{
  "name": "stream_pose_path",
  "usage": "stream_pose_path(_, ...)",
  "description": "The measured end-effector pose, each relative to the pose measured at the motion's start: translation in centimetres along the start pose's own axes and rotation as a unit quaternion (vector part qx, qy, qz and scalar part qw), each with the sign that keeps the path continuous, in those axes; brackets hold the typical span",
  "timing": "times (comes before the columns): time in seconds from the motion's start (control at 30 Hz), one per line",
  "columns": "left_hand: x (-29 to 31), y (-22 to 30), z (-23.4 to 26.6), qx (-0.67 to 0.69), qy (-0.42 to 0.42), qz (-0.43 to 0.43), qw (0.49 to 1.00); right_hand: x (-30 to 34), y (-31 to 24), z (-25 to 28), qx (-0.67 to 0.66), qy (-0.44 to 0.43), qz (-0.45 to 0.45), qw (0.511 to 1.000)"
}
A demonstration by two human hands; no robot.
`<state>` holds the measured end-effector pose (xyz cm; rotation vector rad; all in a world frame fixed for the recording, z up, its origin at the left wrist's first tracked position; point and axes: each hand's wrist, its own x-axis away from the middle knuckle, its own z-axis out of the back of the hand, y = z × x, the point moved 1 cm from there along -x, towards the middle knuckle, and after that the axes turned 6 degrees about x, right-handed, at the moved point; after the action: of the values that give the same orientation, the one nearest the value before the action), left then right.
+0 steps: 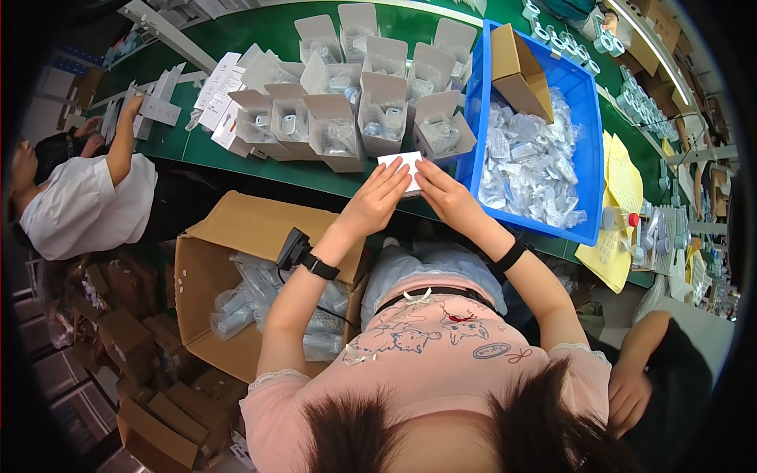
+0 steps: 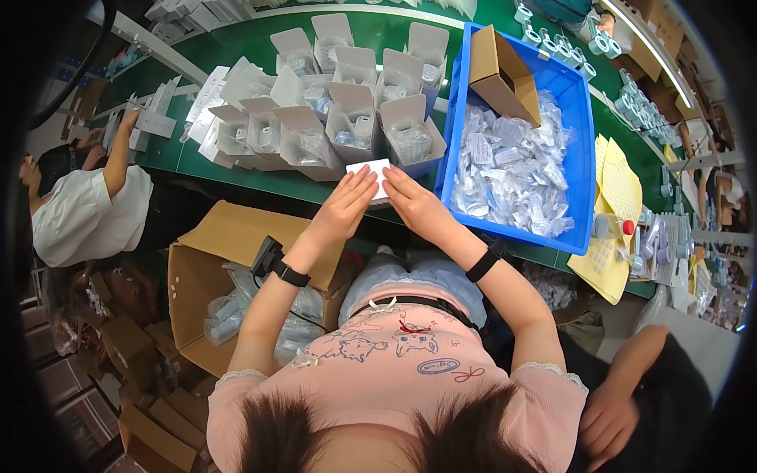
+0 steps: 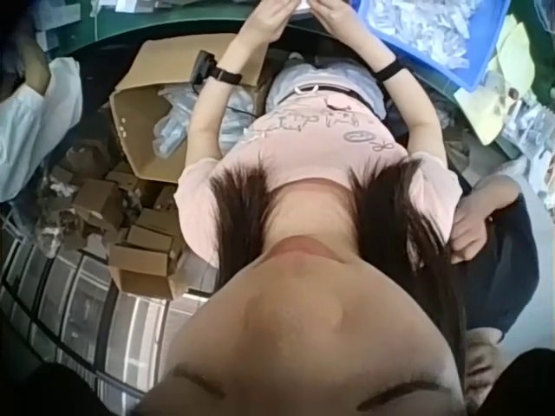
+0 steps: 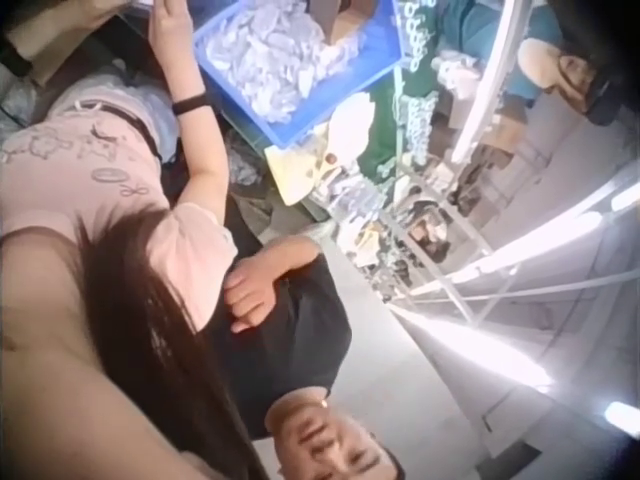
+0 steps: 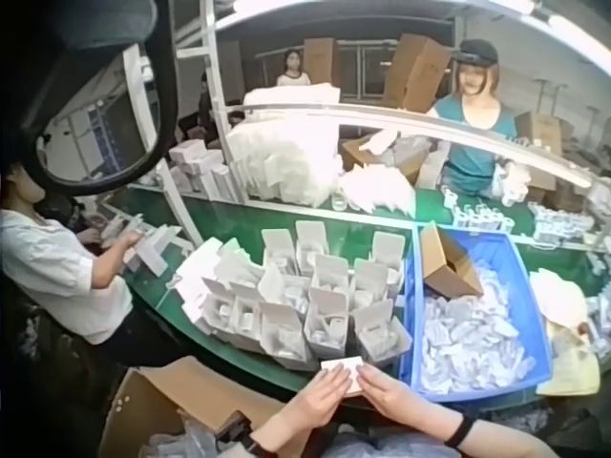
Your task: The person packs items by hand, retrieving a bubble-wrapped object from a large box, placing it into a white box, and adding a small plastic packet from a blue bin. They then fold the box closed and place it onto a green table.
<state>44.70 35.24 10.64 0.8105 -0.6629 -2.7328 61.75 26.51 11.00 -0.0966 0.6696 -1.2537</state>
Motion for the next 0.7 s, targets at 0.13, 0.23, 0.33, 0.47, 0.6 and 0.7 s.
stream_pose_path(0.13,0.6,-0.3,0.4,0.020,0.005,-0.027,0.999,0.7,-0.1,-0.9,0.038,0.014,0.021,0.999)
stream_pose_path(0.23,1.0,-0.5,-0.1,0.020,0.023,-0.046,0.998,1.1,-0.2,-1.3,0.038,0.056,0.039,0.997)
stream_pose_path(0.33,1.2,-0.6,-0.6,0.000,0.042,-0.064,0.997,1.3,-0.6,-1.2,0.023,0.072,0.042,0.996)
stream_pose_path(0.47,1.3,-0.7,-0.8,-0.040,0.049,-0.080,0.995,1.7,-0.6,-1.2,0.018,0.085,0.046,0.995)
stream_pose_path(0.6,1.5,-0.3,-0.9,-0.046,0.053,-0.087,0.994,1.8,-0.7,-1.8,0.019,0.112,0.041,0.993)
stream_pose_path(0.7,1.2,-0.2,-0.4,-0.022,0.040,-0.069,0.997,2.0,-0.8,-2.3,0.007,0.129,0.031,0.991)
